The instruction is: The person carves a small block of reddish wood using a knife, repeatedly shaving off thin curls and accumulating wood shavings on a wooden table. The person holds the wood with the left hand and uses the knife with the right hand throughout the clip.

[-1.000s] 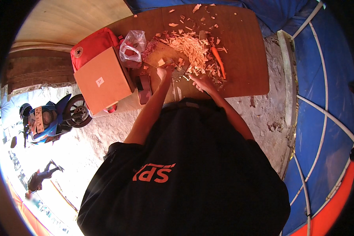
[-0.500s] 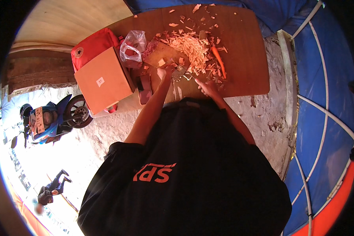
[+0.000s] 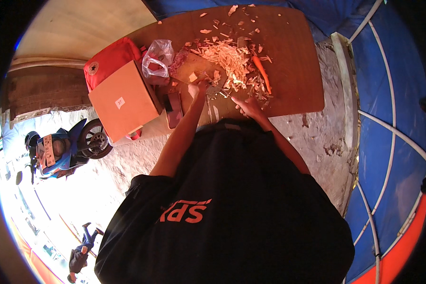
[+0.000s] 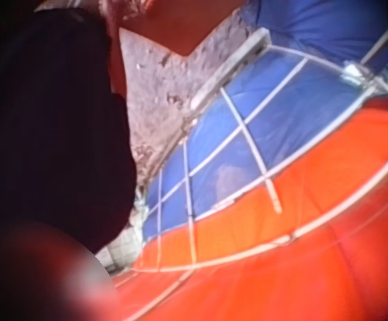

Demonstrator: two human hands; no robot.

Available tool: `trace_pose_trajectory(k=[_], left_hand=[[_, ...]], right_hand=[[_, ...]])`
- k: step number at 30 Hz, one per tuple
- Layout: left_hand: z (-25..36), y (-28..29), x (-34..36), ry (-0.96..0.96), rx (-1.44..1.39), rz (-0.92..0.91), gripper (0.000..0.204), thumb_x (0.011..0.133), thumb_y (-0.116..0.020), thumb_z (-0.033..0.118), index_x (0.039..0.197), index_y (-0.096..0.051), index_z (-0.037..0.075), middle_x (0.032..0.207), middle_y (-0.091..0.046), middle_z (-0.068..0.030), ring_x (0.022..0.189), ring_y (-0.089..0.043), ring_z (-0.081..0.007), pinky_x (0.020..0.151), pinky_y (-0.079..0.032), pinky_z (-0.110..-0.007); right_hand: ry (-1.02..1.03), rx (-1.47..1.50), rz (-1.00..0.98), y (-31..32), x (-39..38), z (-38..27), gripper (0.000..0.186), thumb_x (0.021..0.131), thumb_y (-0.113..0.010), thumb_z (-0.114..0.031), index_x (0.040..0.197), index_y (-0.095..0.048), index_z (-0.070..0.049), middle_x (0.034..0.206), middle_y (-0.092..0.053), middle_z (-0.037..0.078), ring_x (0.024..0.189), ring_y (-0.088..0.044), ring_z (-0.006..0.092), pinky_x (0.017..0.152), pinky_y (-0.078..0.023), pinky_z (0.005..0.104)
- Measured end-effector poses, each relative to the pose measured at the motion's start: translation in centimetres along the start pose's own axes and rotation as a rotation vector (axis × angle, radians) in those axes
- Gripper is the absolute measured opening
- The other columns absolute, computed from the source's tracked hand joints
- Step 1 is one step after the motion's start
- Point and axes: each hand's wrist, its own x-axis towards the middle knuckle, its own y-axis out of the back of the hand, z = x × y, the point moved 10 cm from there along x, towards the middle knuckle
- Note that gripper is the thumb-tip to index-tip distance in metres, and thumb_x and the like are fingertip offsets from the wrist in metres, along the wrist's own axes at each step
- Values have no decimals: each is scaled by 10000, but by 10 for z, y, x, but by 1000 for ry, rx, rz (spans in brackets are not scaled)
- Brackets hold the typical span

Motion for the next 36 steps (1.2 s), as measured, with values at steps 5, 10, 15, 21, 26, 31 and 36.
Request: trace_pose_trajectory(k=[5, 10, 15, 21, 26, 31, 36], left_hand=[[-4, -1, -2, 3, -37, -15, 128, 838, -588, -8, 897, -639, -110, 849, -665, -173, 735, -680, -255, 631, -598, -330], [3, 0, -4, -49, -101, -21, 101, 759, -670, 4, 836, -704, -53, 731, -662, -113, 616, -643, -174, 555, -547, -277], [4, 2, -4, -57, 25, 5, 76, 805, -602, -64, 855, -643, -104, 837, -661, -179, 744, -674, -262, 666, -597, -338], [-5, 4, 7, -124, 16, 7, 156, 744, -723, 71, 842, -711, -50, 646, -655, -92, 567, -616, -133, 522, -490, -252], [-6, 4, 8, -161, -14, -13, 196, 722, -753, 93, 839, -706, -58, 648, -656, -87, 552, -603, -127, 509, -471, -246], [-7, 4, 1, -116, -73, 7, 177, 726, -745, 65, 835, -699, -67, 695, -664, -98, 590, -623, -147, 548, -515, -254], [-5, 1, 2, -48, -151, -36, 144, 722, -744, 15, 827, -688, -66, 749, -668, -120, 633, -643, -180, 576, -561, -275]], right_hand=[[-30, 37, -35, -3, -2, 1, 663, 754, -617, -661, 642, -618, -8, 492, -523, 41, 429, -511, 137, 445, -411, 292], [-66, -12, -64, 2, 1, -8, 657, 753, -637, -643, 730, -624, 13, 501, -497, 23, 389, -453, 111, 376, -357, 267], [-39, 24, -104, 5, 1, -18, 657, 766, -634, -627, 686, -609, 25, 497, -506, 39, 375, -464, 126, 371, -368, 275], [7, 66, -147, -1, 4, -33, 643, 789, -624, -603, 718, -608, 37, 496, -482, 29, 385, -448, 117, 368, -360, 269], [15, 44, -140, -11, 18, -35, 656, 788, -620, -616, 738, -605, 38, 503, -469, 17, 396, -437, 110, 373, -355, 263], [18, 5, -126, -20, 38, -35, 657, 779, -626, -625, 721, -597, 28, 509, -480, 20, 389, -448, 114, 376, -357, 264], [93, 99, -133, -22, 32, -30, 658, 769, -626, -640, 709, -602, 15, 500, -486, 20, 388, -452, 112, 375, -353, 264]])
